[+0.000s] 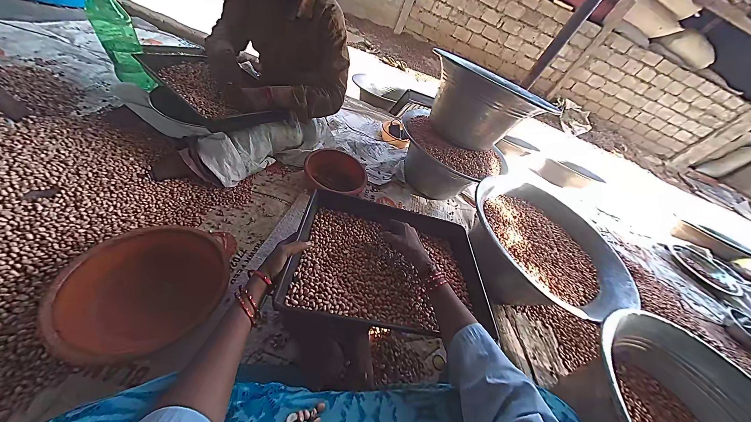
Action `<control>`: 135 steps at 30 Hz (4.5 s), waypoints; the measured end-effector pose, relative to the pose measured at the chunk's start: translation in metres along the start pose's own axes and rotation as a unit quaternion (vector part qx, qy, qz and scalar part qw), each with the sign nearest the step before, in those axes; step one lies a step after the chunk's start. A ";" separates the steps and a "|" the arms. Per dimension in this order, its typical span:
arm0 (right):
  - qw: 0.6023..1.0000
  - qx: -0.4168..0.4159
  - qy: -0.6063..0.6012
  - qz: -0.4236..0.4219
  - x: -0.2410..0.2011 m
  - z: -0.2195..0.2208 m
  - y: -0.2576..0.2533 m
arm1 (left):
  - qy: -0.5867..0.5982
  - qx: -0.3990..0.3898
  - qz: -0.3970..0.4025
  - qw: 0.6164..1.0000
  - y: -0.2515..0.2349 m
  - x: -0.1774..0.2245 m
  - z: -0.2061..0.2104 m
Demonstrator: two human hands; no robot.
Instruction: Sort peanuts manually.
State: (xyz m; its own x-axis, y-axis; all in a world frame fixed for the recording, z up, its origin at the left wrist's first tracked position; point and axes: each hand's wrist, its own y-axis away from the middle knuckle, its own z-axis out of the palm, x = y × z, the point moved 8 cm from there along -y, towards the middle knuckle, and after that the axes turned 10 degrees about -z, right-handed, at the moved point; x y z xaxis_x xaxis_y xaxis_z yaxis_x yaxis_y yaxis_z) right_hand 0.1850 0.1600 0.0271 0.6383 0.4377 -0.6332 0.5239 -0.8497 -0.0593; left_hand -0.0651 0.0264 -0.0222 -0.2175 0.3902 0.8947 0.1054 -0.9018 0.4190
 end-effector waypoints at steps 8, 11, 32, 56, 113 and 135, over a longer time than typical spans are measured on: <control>0.989 -0.052 0.139 -0.019 -0.001 -0.004 0.011 | 0.002 -0.007 0.001 1.000 -0.003 -0.001 0.001; 0.976 -0.090 0.198 0.017 -0.004 0.013 0.012 | -0.009 0.000 0.001 1.000 -0.001 -0.001 -0.002; 0.960 -0.183 0.167 -0.128 -0.082 0.058 0.007 | 0.014 -0.005 0.009 1.000 -0.001 -0.001 0.001; 0.967 -0.173 0.139 -0.124 -0.080 0.080 0.010 | 0.009 -0.010 0.002 1.000 -0.004 -0.002 0.000; 0.955 -0.139 0.256 0.055 -0.024 -0.042 0.029 | -0.008 -0.010 0.007 1.000 -0.004 0.001 0.000; 0.976 -0.054 0.209 0.029 -0.023 -0.023 0.008 | 0.000 0.003 -0.011 1.000 0.003 0.002 0.001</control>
State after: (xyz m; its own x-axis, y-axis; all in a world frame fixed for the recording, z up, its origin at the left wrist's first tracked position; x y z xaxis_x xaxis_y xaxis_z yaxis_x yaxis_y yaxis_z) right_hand 0.1875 0.1498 0.0593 0.8309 0.4906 -0.2623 0.5221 -0.8506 0.0629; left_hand -0.0641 0.0247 -0.0185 -0.2199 0.4100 0.8852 0.1056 -0.8921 0.4394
